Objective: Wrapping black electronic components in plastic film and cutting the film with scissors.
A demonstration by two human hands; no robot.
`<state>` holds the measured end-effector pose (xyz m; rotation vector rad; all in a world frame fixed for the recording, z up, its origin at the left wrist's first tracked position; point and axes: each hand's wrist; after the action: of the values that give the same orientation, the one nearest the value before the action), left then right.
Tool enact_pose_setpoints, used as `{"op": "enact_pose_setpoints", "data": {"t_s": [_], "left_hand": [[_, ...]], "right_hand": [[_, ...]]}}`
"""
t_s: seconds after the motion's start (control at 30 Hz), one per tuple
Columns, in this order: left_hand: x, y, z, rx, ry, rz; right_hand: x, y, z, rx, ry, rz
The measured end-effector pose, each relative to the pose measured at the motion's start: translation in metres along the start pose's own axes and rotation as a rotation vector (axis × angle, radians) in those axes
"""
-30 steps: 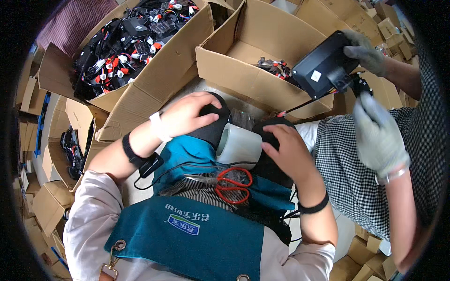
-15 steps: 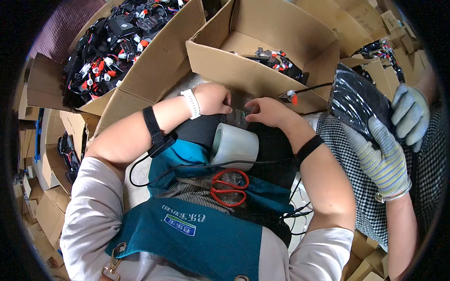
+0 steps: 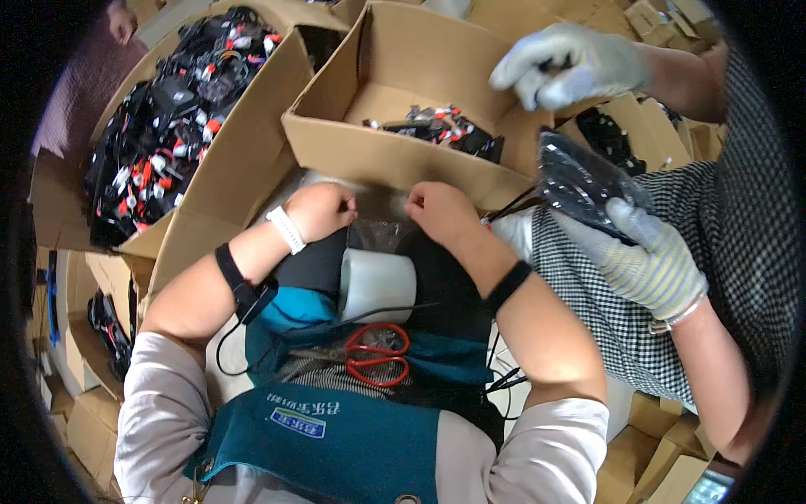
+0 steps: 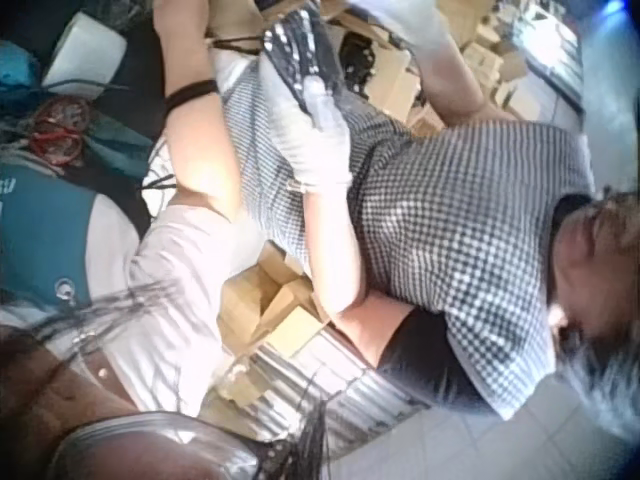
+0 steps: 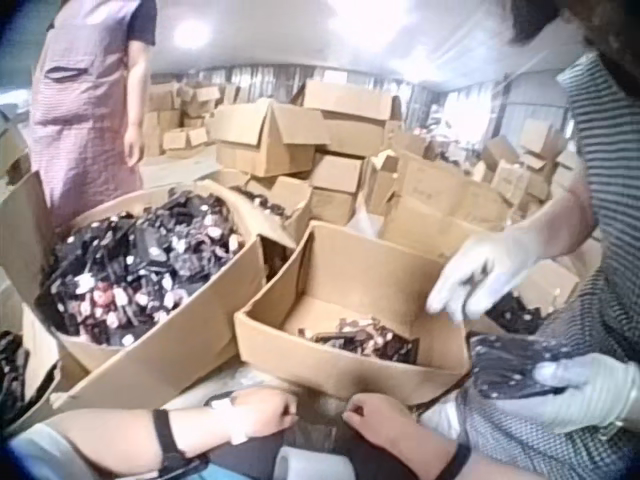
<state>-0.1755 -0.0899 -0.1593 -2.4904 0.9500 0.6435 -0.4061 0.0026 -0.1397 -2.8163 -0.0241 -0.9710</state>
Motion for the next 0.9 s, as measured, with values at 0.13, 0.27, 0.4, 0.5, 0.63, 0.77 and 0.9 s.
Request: {"op": "enact_pose_setpoints", "data": {"t_s": [0.13,0.27,0.4,0.5,0.63,0.77,0.9], "left_hand": [[0.0,-0.008,-0.007,-0.045,-0.106,-0.046],[-0.014,-0.015,-0.011,-0.017,-0.061,-0.053],[-0.024,-0.012,-0.008,-0.035,-0.052,-0.037],[-0.026,-0.011,-0.006,-0.031,-0.034,-0.005],[-0.026,-0.013,-0.007,-0.025,-0.024,-0.029],[-0.023,-0.009,-0.01,-0.041,-0.046,-0.042],[-0.021,-0.007,-0.013,-0.048,-0.056,-0.047]], "right_hand": [[0.045,-0.066,-0.036,-0.005,-0.033,-0.067],[0.044,-0.127,-0.04,-0.18,-0.202,-0.135],[0.012,-0.139,-0.001,-0.359,-0.197,-0.073],[0.023,-0.133,0.021,-0.47,-0.314,0.032],[0.013,-0.13,0.023,-0.518,-0.224,0.005],[0.014,-0.125,0.02,-0.522,-0.224,0.005],[0.014,-0.121,0.02,-0.518,-0.211,0.007]]}}
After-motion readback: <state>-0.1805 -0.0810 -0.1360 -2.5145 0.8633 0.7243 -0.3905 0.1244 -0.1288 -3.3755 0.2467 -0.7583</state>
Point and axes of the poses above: each hand's wrist, its own y-axis towards the middle knuckle, its own z-axis out of the palm, x = y × z, and after that the axes turned 7 degrees about -z, right-handed
